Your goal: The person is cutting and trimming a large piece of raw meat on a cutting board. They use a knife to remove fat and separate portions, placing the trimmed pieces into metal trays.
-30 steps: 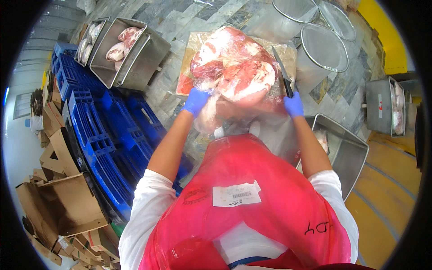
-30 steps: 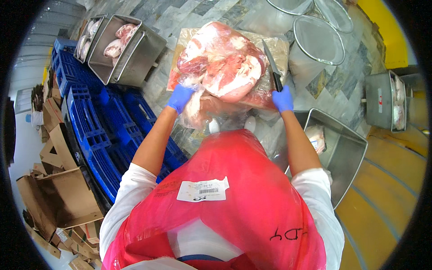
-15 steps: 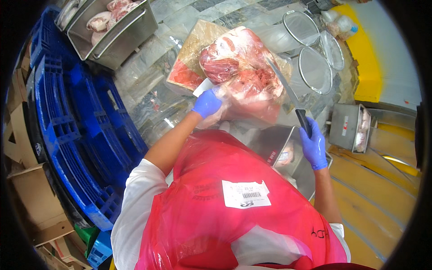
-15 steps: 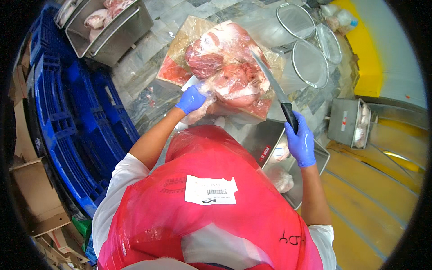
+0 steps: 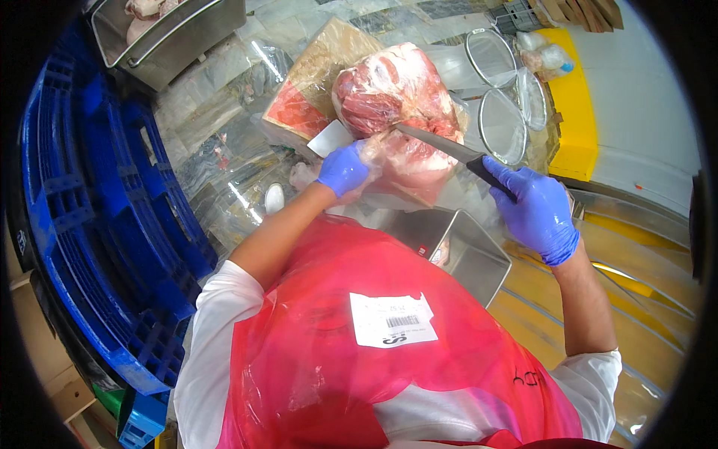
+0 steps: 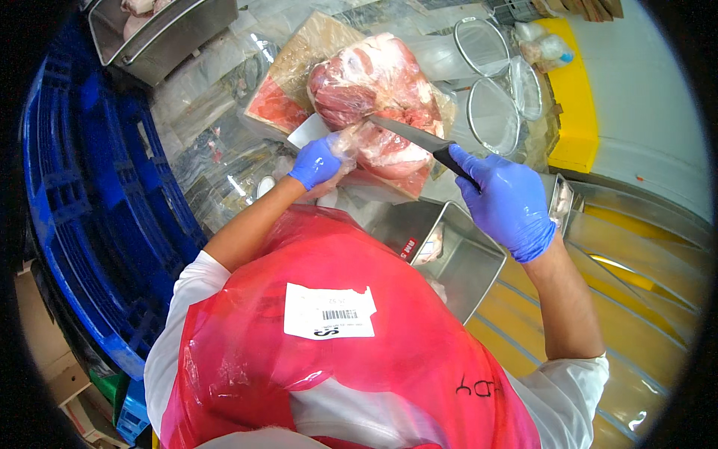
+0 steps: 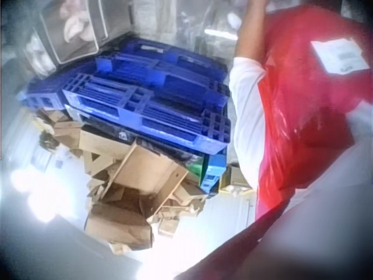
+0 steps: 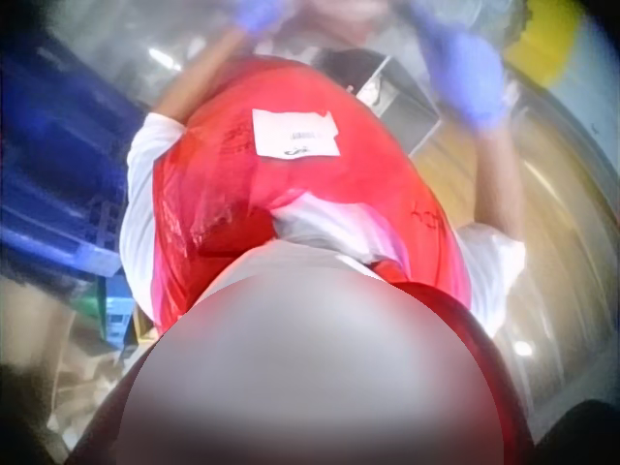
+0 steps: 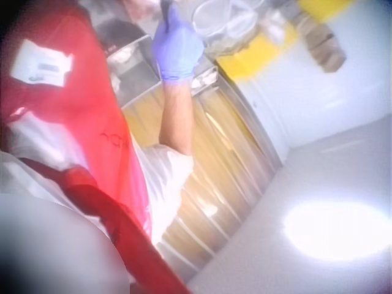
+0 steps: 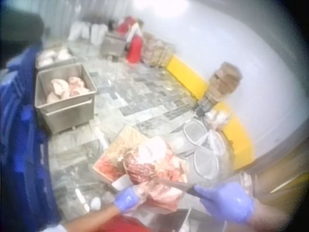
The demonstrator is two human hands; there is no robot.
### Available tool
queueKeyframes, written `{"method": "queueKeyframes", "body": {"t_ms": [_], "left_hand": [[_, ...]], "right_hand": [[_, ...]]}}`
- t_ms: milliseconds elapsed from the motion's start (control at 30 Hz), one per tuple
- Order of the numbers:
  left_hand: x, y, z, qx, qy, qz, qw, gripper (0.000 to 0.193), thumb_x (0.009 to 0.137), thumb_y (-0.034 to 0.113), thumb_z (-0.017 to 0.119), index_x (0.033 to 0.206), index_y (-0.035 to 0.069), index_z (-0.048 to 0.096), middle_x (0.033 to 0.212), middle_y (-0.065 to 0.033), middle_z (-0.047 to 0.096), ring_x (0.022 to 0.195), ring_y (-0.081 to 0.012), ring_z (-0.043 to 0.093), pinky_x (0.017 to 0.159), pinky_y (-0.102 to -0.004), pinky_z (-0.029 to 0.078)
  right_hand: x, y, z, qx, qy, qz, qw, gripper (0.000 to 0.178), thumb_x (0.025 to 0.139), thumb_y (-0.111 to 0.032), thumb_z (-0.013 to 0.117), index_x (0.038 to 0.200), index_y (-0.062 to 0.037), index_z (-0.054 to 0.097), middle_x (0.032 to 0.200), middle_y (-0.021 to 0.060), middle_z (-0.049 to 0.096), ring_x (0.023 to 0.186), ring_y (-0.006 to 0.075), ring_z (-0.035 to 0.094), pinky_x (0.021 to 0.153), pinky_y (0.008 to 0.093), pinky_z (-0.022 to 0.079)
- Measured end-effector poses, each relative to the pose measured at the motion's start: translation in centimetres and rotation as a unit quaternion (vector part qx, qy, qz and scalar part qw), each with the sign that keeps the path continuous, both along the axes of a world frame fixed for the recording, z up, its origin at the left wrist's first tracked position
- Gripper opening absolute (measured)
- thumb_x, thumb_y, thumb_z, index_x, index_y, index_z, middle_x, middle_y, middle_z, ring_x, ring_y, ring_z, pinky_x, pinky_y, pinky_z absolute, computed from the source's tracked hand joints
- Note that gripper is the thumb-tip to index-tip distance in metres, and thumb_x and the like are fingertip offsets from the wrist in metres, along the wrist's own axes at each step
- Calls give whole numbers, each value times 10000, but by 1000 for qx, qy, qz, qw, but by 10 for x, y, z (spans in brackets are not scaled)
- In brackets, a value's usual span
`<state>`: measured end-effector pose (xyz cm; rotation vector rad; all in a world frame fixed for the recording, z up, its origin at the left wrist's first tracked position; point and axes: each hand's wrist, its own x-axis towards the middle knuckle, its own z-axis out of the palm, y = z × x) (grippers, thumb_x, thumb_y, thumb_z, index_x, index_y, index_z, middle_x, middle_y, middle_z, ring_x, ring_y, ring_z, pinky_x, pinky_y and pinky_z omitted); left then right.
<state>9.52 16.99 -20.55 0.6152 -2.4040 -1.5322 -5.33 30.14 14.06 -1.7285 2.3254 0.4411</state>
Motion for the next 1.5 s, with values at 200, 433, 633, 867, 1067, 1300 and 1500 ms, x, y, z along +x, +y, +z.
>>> {"method": "queueKeyframes", "body": {"t_ms": [200, 433, 633, 867, 1067, 1300, 1500], "left_hand": [[-3, -2, 18, 39, -43, -16, 998, 434, 935, 354, 612, 1321, 154, 596, 1247, -184, 663, 1111, -414, 635, 930, -484, 530], [-11, 5, 26, -176, 68, -58, 980, 463, 943, 364, 594, 1336, 119, 596, 1217, -210, 665, 1065, -405, 652, 885, -496, 537], [-12, -2, 60, -170, 34, -40, 984, 344, 943, 342, 608, 1206, 132, 682, 1128, -198, 697, 962, -407, 680, 811, -498, 550], [-21, 9, 29, -215, 102, -9, 971, 324, 904, 309, 637, 1170, 137, 708, 1127, -175, 709, 963, -385, 692, 826, -474, 564], [-14, 11, 10, -252, 154, 0, 956, 345, 921, 239, 600, 1227, 103, 685, 1210, -187, 681, 1070, -383, 660, 931, -462, 540], [2, -5, -37, -12, 142, 96, 985, 366, 923, 216, 632, 1258, 68, 642, 1159, -175, 682, 1076, -338, 651, 929, -431, 523], [-14, -9, -70, 56, 127, 82, 987, 286, 966, 147, 622, 1216, 8, 636, 1103, -147, 697, 999, -258, 663, 898, -400, 527]], "right_hand": [[-33, 37, -26, -1, -46, -40, 998, 486, 887, -198, 728, 1364, -262, 654, 765, 174, 651, 680, 370, 662, 620, 456, 534], [-36, 33, -47, -7, -59, -21, 998, 449, 909, -200, 705, 1353, -239, 655, 738, 185, 648, 656, 369, 664, 595, 467, 527], [-21, -50, -24, 79, -22, 79, 994, 270, 895, -194, 678, 1151, -130, 738, 770, 195, 672, 709, 388, 674, 619, 480, 534], [-31, -218, -27, 309, 8, 197, 930, 174, 840, -245, 742, 915, -93, 781, 882, 162, 741, 787, 374, 706, 694, 460, 567], [16, -327, -57, 451, 71, 157, 876, 350, 798, -317, 840, 968, -19, 770, 938, 124, 748, 745, 204, 711, 654, 351, 570], [40, -293, -20, 429, 55, 239, 869, 392, 850, -367, 793, 1058, -35, 778, 1018, 151, 760, 861, 245, 743, 825, 390, 590], [-20, -80, -13, 55, 24, 196, 979, 185, 910, -200, 609, 1005, -138, 755, 778, 173, 696, 733, 385, 695, 645, 486, 554]]}}
